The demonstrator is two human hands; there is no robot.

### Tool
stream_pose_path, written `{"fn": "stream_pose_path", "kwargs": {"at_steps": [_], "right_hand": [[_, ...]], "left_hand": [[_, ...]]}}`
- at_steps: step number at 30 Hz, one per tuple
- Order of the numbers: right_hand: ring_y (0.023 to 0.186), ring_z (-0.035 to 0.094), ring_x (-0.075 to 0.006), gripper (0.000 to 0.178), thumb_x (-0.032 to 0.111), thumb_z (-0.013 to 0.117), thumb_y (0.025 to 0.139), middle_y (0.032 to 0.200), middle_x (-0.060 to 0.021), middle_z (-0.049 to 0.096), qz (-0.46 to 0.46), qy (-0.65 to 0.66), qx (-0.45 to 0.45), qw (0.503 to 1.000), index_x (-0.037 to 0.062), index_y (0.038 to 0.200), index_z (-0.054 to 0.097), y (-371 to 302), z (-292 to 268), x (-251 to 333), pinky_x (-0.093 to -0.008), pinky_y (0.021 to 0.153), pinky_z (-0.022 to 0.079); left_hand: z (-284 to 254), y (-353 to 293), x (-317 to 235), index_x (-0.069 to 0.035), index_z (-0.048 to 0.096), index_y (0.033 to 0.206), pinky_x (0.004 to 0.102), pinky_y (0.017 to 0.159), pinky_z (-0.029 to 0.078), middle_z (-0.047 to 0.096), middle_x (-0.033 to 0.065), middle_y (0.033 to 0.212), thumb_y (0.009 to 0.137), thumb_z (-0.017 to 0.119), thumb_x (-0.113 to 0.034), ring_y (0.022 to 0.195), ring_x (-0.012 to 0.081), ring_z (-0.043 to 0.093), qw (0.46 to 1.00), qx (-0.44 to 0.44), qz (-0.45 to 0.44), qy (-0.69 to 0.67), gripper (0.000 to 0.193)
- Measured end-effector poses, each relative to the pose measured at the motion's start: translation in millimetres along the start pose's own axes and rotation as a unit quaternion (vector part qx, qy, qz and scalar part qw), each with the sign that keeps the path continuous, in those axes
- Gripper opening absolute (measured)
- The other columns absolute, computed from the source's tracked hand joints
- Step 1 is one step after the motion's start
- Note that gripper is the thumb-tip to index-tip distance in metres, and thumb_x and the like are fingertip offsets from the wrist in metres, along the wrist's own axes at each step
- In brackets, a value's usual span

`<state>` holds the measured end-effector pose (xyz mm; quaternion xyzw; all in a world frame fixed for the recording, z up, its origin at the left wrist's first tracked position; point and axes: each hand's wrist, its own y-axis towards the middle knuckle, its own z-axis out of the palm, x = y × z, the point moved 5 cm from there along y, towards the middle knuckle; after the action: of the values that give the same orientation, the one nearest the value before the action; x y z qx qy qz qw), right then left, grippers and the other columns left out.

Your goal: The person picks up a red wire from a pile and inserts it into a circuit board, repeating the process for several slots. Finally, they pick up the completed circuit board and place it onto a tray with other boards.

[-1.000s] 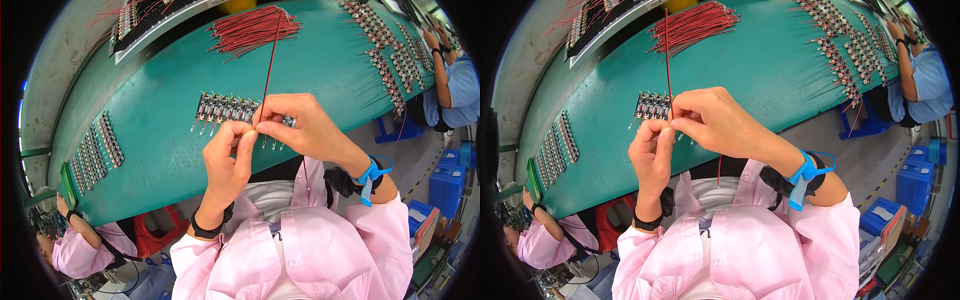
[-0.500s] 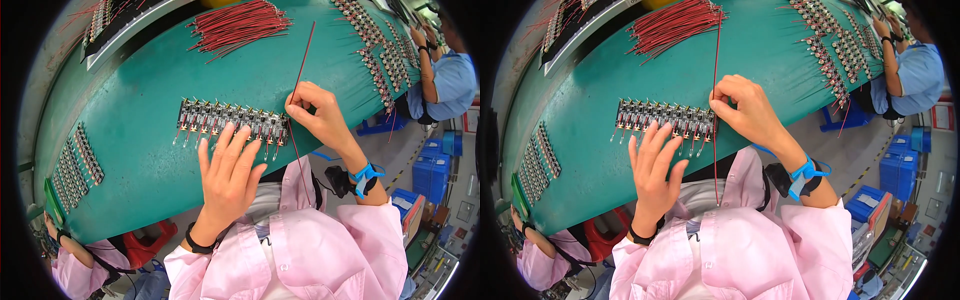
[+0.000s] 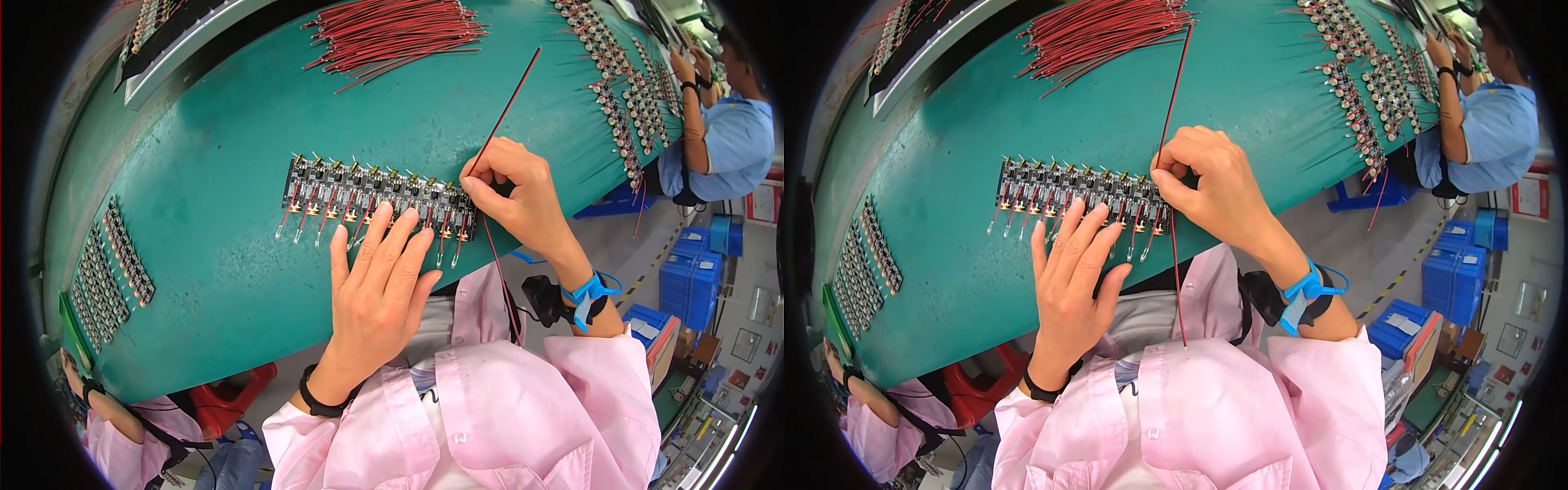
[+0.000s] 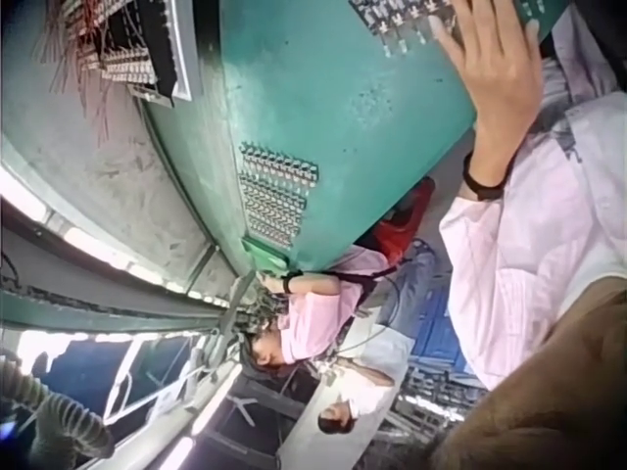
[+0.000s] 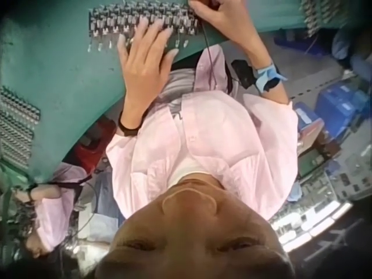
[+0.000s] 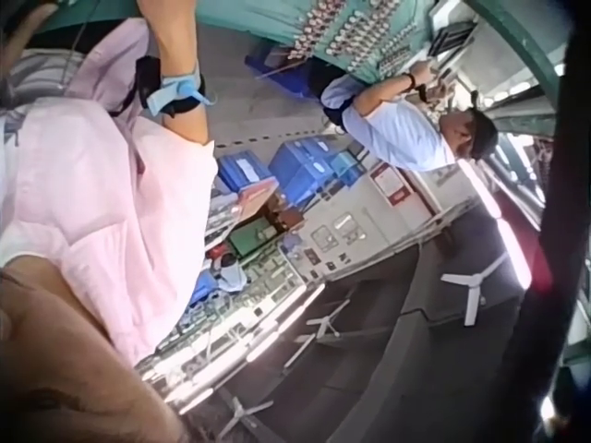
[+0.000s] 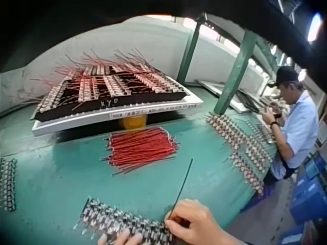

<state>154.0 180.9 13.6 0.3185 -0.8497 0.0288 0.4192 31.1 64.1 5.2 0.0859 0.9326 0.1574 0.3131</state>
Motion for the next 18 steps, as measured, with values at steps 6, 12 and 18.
{"fn": "stream_pose_path", "kwargs": {"at_steps": [6,12,18], "right_hand": [[0.054,0.036,-0.0122,0.006,0.006,0.059,0.065,0.058,-0.0014,0.044,-0.003,-0.008,-0.001,1.0,0.0027,0.067,0.055,0.3,-0.2,-1.1,-0.0255,0.052,0.029],[0.055,0.037,-0.0121,0.005,0.006,0.059,0.065,0.059,-0.0015,0.045,-0.003,-0.009,0.002,1.0,0.003,0.067,0.055,0.4,-0.7,-1.4,-0.0253,0.052,0.029],[0.055,0.037,-0.0119,0.005,0.006,0.059,0.065,0.06,-0.0011,0.047,-0.005,-0.018,0.001,1.0,0.0029,0.068,0.056,-0.1,0.3,-0.2,-0.0251,0.052,0.03]], "left_hand": [[0.3,0.7,0.4,-0.005,0.053,0.108,0.0489,0.096,0.021,0.05,0.0106,0.117,0.072,0.062,-0.012,0.114,0.0293,0.043,1.0,0.005,-0.006,-0.016,0.038],[-0.5,1.0,0.4,-0.005,0.053,0.109,0.0484,0.097,0.02,0.05,0.0107,0.117,0.071,0.062,-0.01,0.114,0.0298,0.043,1.0,0.008,-0.009,-0.02,0.039],[-0.4,0.8,0.8,-0.004,0.053,0.107,0.0496,0.095,0.021,0.051,0.0094,0.116,0.072,0.062,-0.014,0.112,0.0274,0.045,1.0,0.0,-0.004,-0.013,0.037]]}}
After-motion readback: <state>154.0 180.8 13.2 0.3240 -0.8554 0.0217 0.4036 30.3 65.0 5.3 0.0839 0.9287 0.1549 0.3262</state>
